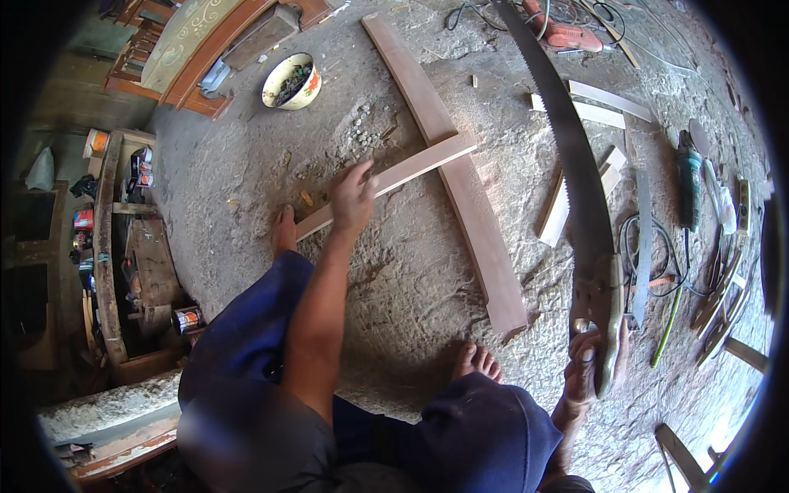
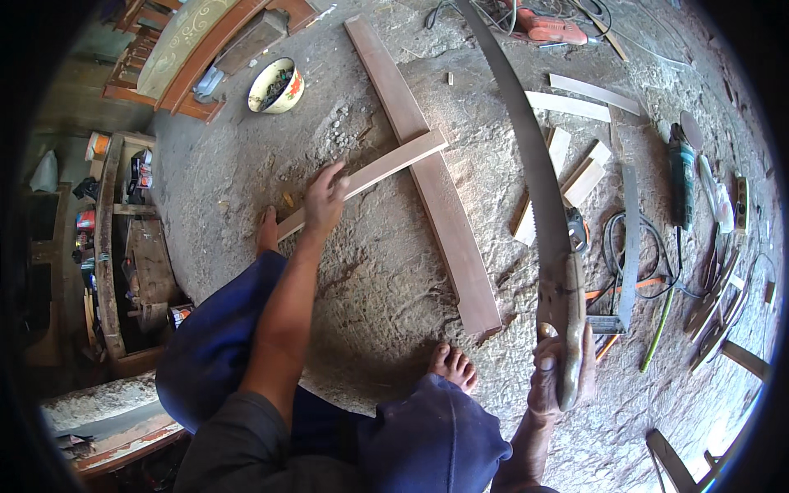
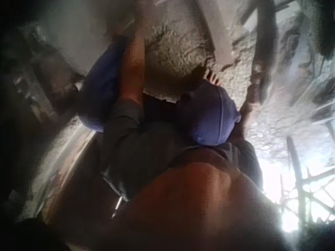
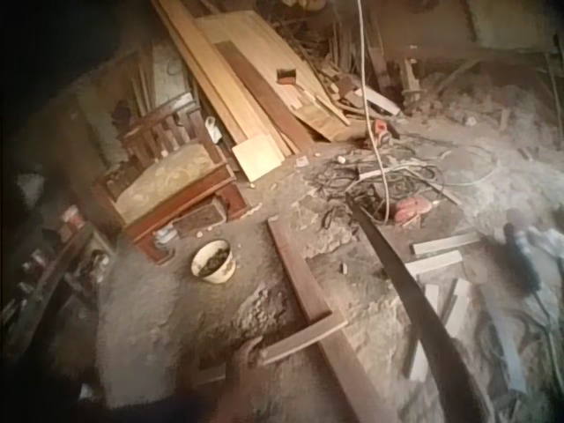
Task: The person sits on the floor and uses a hand saw to cut a long wooden plank into smaller pieces. They measure and mark the wood with a tape measure and pencil before making cuts, then stack the cut pieces.
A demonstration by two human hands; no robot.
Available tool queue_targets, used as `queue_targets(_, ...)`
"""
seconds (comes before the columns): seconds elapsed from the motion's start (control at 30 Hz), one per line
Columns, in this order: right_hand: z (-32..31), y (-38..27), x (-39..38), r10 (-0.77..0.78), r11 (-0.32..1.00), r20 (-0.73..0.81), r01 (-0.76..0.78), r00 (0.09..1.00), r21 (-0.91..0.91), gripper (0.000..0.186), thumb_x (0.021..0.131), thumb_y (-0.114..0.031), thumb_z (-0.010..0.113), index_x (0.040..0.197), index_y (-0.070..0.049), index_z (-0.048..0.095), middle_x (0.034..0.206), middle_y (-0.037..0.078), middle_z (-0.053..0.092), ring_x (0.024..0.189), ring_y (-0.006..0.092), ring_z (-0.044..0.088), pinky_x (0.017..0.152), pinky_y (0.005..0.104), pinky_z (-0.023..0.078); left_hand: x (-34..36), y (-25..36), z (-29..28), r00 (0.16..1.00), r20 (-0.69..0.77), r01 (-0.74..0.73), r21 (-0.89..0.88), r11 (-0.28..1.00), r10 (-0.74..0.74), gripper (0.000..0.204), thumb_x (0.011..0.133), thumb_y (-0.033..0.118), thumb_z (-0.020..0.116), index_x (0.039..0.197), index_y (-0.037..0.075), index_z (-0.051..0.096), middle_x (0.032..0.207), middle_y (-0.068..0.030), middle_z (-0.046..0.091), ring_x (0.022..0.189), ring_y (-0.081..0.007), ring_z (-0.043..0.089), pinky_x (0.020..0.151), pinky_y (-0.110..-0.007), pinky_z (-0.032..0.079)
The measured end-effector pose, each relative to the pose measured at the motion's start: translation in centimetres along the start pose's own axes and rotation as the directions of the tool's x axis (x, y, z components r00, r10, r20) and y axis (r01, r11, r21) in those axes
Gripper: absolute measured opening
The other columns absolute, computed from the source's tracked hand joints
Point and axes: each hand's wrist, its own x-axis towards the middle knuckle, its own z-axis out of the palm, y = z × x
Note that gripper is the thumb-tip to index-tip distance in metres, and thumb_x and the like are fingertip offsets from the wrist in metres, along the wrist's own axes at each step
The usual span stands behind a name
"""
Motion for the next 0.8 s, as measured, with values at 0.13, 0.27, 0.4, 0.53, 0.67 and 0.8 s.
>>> queue_targets(0.13,1.2,0.2,-0.2,-0.031,0.999,-0.008,0.030,1.000,-0.023,0.075,0.095,-0.039,0.068,0.133,0.021,0.045,0.068,0.006,0.060,0.062,0.0133,0.058,0.062,0.0280,0.050,-3.6,-6.1,-3.4,0.993,0.116,-0.043,0.230,0.972,0.016,0.048,0.088,0.014,0.067,0.134,0.004,0.058,0.131,-0.0207,0.060,0.119,-0.0373,0.060,0.100,-0.043,0.048)
queue_targets(0.27,1.9,0.2,0.5,-0.029,0.997,0.010,0.029,1.000,-0.064,0.073,0.094,-0.038,0.069,0.134,0.020,0.046,0.070,0.007,0.063,0.064,0.0131,0.059,0.067,0.0288,0.053,-2.9,-8.1,-3.9,0.966,0.247,0.023,0.222,0.975,-0.079,0.050,0.093,0.027,0.063,0.138,0.007,0.056,0.131,-0.0194,0.061,0.124,-0.0362,0.058,0.104,-0.042,0.045)
queue_targets(0.4,2.1,0.5,0.6,0.003,0.999,0.006,-0.004,1.000,0.047,0.070,0.093,-0.032,0.072,0.133,0.019,0.048,0.075,0.008,0.065,0.070,0.0135,0.062,0.072,0.0309,0.057,-1.3,-9.9,-4.5,0.918,0.349,0.204,-0.013,0.979,-0.187,0.048,0.096,0.031,0.062,0.138,0.007,0.056,0.125,-0.0191,0.064,0.118,-0.0316,0.061,0.099,-0.038,0.047)
queue_targets(0.53,2.3,1.5,0.5,-0.028,0.998,-0.018,0.029,0.999,0.062,0.079,0.091,-0.032,0.074,0.141,0.017,0.038,0.065,0.003,0.055,0.054,0.0086,0.048,0.050,0.0228,0.038,-0.2,-11.6,-4.1,0.861,0.425,0.295,0.027,0.955,-0.278,0.043,0.097,0.033,0.060,0.127,0.002,0.061,0.114,-0.0153,0.067,0.107,-0.0265,0.063,0.092,-0.038,0.049)
queue_targets(0.67,2.1,2.1,0.2,-0.086,0.996,-0.030,0.086,0.996,0.004,0.076,0.091,-0.033,0.073,0.140,0.016,0.041,0.064,0.002,0.054,0.054,0.0080,0.048,0.049,0.0228,0.037,0.3,-11.5,-3.3,0.888,0.401,0.290,-0.108,0.951,-0.225,0.035,0.095,0.030,0.063,0.113,0.000,0.062,0.105,-0.0127,0.066,0.095,-0.0233,0.061,0.085,-0.038,0.049)
queue_targets(0.8,1.8,1.5,-0.4,-0.014,1.000,-0.008,0.014,1.000,-0.001,0.072,0.092,-0.033,0.072,0.138,0.016,0.045,0.070,0.004,0.056,0.060,0.0097,0.051,0.054,0.0243,0.039,3.7,-7.5,-0.2,0.964,0.220,0.166,-0.054,0.985,-0.151,0.025,0.092,0.021,0.068,0.106,0.002,0.060,0.098,-0.0094,0.061,0.092,-0.0197,0.058,0.081,-0.036,0.049)
